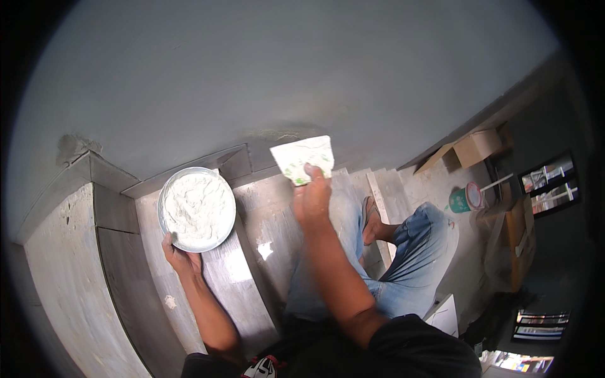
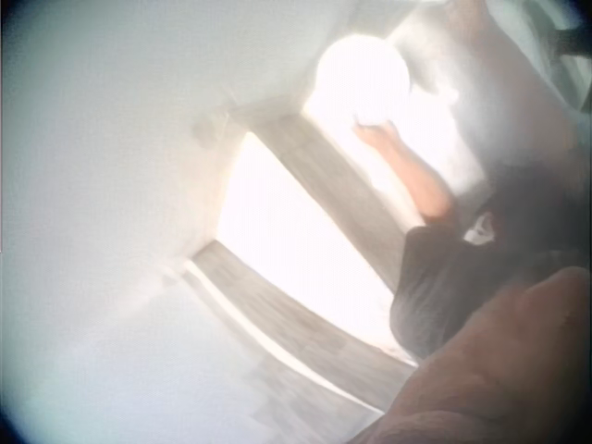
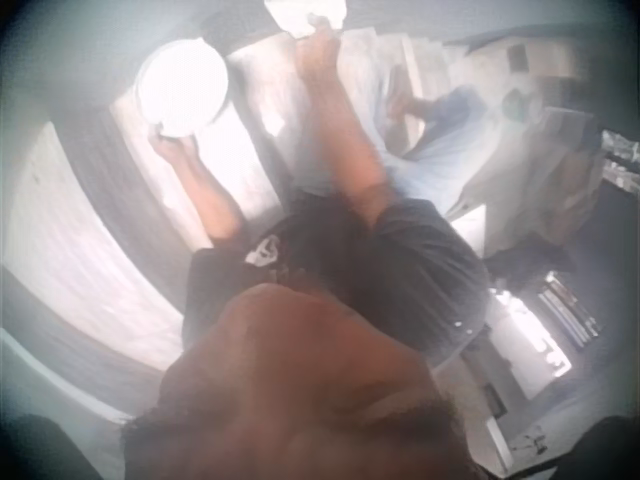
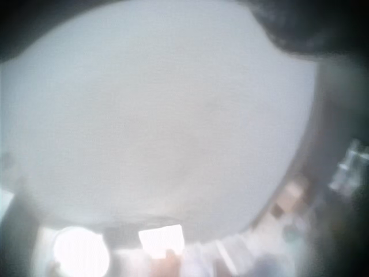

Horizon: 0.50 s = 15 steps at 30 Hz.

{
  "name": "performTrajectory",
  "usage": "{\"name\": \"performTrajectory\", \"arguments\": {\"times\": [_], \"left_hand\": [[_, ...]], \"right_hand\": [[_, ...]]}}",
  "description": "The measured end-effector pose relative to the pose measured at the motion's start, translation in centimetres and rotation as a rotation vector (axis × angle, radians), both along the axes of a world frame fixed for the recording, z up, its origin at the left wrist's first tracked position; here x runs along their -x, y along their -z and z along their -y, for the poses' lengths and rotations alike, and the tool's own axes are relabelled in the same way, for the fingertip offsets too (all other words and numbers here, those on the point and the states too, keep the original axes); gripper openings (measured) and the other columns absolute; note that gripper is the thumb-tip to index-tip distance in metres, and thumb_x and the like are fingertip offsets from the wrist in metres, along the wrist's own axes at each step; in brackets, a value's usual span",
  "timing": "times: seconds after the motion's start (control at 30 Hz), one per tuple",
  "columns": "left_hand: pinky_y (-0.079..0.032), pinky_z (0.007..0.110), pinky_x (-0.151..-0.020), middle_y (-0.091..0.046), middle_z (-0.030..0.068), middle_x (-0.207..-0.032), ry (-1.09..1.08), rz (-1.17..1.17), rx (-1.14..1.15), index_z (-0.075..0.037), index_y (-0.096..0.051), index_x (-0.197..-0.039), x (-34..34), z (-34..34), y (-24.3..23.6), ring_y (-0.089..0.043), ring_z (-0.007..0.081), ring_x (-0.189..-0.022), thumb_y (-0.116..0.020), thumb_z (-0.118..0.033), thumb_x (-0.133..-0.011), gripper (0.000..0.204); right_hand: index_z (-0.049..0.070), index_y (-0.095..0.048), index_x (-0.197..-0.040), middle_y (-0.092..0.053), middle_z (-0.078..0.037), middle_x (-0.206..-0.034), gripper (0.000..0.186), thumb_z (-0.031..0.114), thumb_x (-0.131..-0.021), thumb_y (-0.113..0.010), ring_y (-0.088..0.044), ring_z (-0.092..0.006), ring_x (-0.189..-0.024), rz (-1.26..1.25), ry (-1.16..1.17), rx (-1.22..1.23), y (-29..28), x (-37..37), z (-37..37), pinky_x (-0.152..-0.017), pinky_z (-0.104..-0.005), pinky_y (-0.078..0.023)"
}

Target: The person applies plaster to a wall along a staircase using a spatula and a small bowl of compound mixture.

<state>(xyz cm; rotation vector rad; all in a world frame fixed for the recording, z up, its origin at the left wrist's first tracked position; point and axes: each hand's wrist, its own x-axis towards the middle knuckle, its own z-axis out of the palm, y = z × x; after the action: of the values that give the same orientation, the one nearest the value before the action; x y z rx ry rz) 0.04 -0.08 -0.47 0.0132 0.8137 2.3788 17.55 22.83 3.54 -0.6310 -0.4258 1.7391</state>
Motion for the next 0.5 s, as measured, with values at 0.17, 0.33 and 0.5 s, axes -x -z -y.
{"name": "performTrajectory", "arguments": {"times": [0.17,0.33,0.5], "left_hand": [[-0.037,0.039,-0.103,-0.046,0.0186,-0.13,0.007,-0.043,-0.01,0.008,-0.04,-0.126,0.1,0.0,0.2,-0.047,0.027,-0.119,-0.046,-0.023,-0.088,0.05],[-0.035,0.04,-0.104,-0.045,0.0184,-0.131,0.05,-0.074,0.016,0.008,-0.039,-0.128,0.3,-0.1,0.6,-0.045,0.0277,-0.121,-0.045,-0.026,-0.088,0.052],[-0.035,0.04,-0.104,-0.045,0.0181,-0.132,0.09,-0.165,0.066,0.007,-0.037,-0.129,-0.3,-0.2,0.2,-0.045,0.0276,-0.121,-0.042,-0.028,-0.088,0.054]], "right_hand": [[-0.001,-0.041,-0.124,-0.051,-0.013,-0.12,0.049,-0.001,-0.076,-0.05,-0.053,-0.0254,-0.11,-0.028,0.082,0.022,1.4,-5.5,-2.7,-0.094,-0.0349,-0.044],[-0.003,-0.042,-0.124,-0.051,-0.014,-0.121,0.049,-0.001,-0.076,-0.049,-0.053,-0.027,-0.11,-0.076,0.171,-0.009,0.8,-12.1,-5.0,-0.094,-0.0361,-0.044],[-0.006,-0.042,-0.122,-0.05,-0.016,-0.121,0.047,0.0,-0.077,-0.05,-0.053,-0.0264,-0.111,-0.033,0.261,-0.021,-2.6,-17.7,-5.0,-0.095,-0.0356,-0.044]]}}
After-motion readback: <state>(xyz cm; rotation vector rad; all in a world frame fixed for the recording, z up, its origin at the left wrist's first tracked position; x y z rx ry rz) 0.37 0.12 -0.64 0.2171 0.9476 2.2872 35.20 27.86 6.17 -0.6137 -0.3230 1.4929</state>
